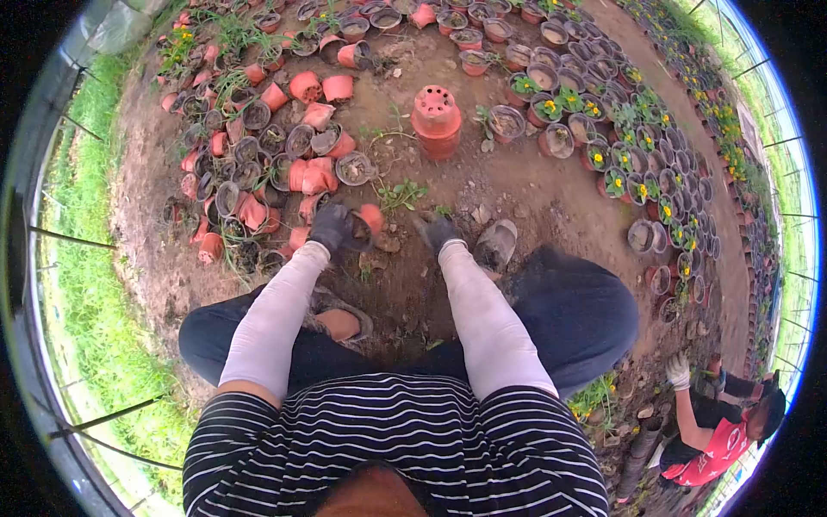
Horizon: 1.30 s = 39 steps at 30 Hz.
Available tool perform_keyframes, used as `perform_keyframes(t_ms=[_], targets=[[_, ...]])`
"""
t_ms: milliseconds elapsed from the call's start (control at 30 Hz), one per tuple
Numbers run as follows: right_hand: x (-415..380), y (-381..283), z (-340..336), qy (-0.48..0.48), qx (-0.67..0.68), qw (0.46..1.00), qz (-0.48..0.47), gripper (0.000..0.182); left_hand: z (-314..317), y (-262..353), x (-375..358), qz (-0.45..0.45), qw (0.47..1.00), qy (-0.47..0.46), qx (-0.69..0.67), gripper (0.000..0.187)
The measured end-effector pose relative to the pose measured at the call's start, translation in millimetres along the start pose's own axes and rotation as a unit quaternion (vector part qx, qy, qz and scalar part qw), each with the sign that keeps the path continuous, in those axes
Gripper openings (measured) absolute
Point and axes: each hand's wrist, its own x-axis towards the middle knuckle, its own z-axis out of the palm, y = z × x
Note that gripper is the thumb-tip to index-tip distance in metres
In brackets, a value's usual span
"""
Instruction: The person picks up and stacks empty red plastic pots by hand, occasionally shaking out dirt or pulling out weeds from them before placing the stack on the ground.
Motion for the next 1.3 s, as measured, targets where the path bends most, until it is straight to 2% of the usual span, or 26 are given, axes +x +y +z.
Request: perform_keyframes(t_ms=[33, 100, 133, 167, 200, 300, 400, 433, 567, 633, 667, 733, 767, 800, 833, 900, 967, 1067, 1100, 1200, 1233, 1300], targets=[[-5.9, -4.4, 4.7, -0.003, 0.082, 0.997, -0.001, 0.047, -9.2, 19.4, -0.1, 0.022, 0.997, 0.03, -0.07, 0.027], [-16.5, -17.5, 13.0, -0.007, 0.243, 0.97, -0.005, 0.047, -13.0, 50.8, -5.7, -0.011, 0.994, 0.05, -0.101, 0.026], [-17.4, -23.6, 16.6, -0.047, 0.401, 0.915, 0.018, 0.046, -12.5, 61.4, -10.8, -0.028, 0.991, 0.061, -0.117, 0.026], [-16.7, -30.0, 19.8, -0.086, 0.546, 0.832, 0.041, 0.045, -9.3, 66.4, -15.9, 0.02, 0.98, 0.129, -0.152, 0.022], [-17.8, -34.5, 21.2, -0.123, 0.675, 0.724, 0.062, 0.045, -6.7, 70.3, -23.2, 0.015, 0.981, 0.122, -0.151, 0.022], [-38.7, -60.6, 5.1, -0.029, 0.478, 0.878, -0.017, 0.05, -6.6, 75.7, -39.3, 0.023, 0.977, 0.114, -0.178, 0.022], [-43.3, -64.7, 3.1, -0.014, 0.466, 0.883, -0.05, 0.047, 4.0, 71.4, -46.5, 0.018, 0.983, 0.128, -0.131, 0.024], [-38.2, -60.2, 10.9, 0.052, 0.464, 0.882, -0.066, 0.028, 1.9, 74.1, -47.4, 0.01, 0.983, 0.109, -0.146, 0.025], [-26.3, -44.8, 3.5, 0.122, 0.419, 0.896, -0.08, 0.012, -3.1, 85.0, -50.0, -0.037, 0.977, 0.035, -0.206, 0.034], [-42.5, -56.5, -13.0, 0.167, 0.177, 0.964, -0.108, 0.014, 9.5, 74.5, -51.7, -0.067, 0.965, 0.028, -0.252, 0.041], [-50.0, -66.4, -21.7, 0.184, 0.049, 0.974, -0.12, 0.015, -0.1, 81.6, -52.0, -0.081, 0.963, 0.022, -0.258, 0.042], [-22.4, -44.4, -16.6, 0.259, 0.003, 0.952, -0.163, 0.023, -20.4, 90.5, -54.6, -0.111, 0.957, 0.011, -0.267, 0.044], [-18.8, -57.6, -25.2, 0.297, -0.019, 0.937, -0.186, 0.028, -9.4, 78.8, -52.6, -0.115, 0.963, 0.023, -0.242, 0.044], [-15.3, -68.1, -39.0, 0.346, 0.027, 0.904, -0.251, 0.031, 12.1, 60.2, -52.1, -0.12, 0.968, 0.033, -0.219, 0.044], [-33.4, -108.8, -66.9, 0.39, 0.074, 0.863, -0.312, 0.033, 25.3, 49.6, -53.5, -0.127, 0.971, 0.042, -0.197, 0.044], [-35.9, -155.0, -105.4, 0.375, 0.211, 0.848, -0.311, 0.037, 24.5, 48.1, -53.7, -0.143, 0.978, 0.021, -0.148, 0.043], [-17.3, -178.2, -137.0, 0.385, 0.196, 0.846, -0.311, 0.043, 24.4, 48.1, -53.5, -0.155, 0.982, 0.005, -0.107, 0.042], [27.4, -182.5, -162.1, 0.431, 0.091, 0.816, -0.374, 0.052, 24.8, 47.6, -49.5, -0.165, 0.982, -0.017, -0.09, 0.041], [37.9, -177.7, -164.4, 0.432, 0.008, 0.84, -0.329, 0.07, 23.4, 46.5, -50.0, -0.169, 0.98, -0.028, -0.105, 0.042], [75.4, -146.7, -155.9, 0.341, -0.024, 0.888, -0.307, 0.087, 27.3, 37.9, -49.8, -0.173, 0.971, -0.008, -0.163, 0.044], [73.3, -142.6, -154.5, 0.283, -0.002, 0.926, -0.25, 0.097, 31.3, 31.9, -48.0, -0.172, 0.968, 0.006, -0.185, 0.045], [101.6, -113.4, -142.8, 0.263, 0.07, 0.921, -0.279, 0.096, 54.4, 7.9, -37.2, -0.183, 0.98, 0.011, -0.071, 0.044]])
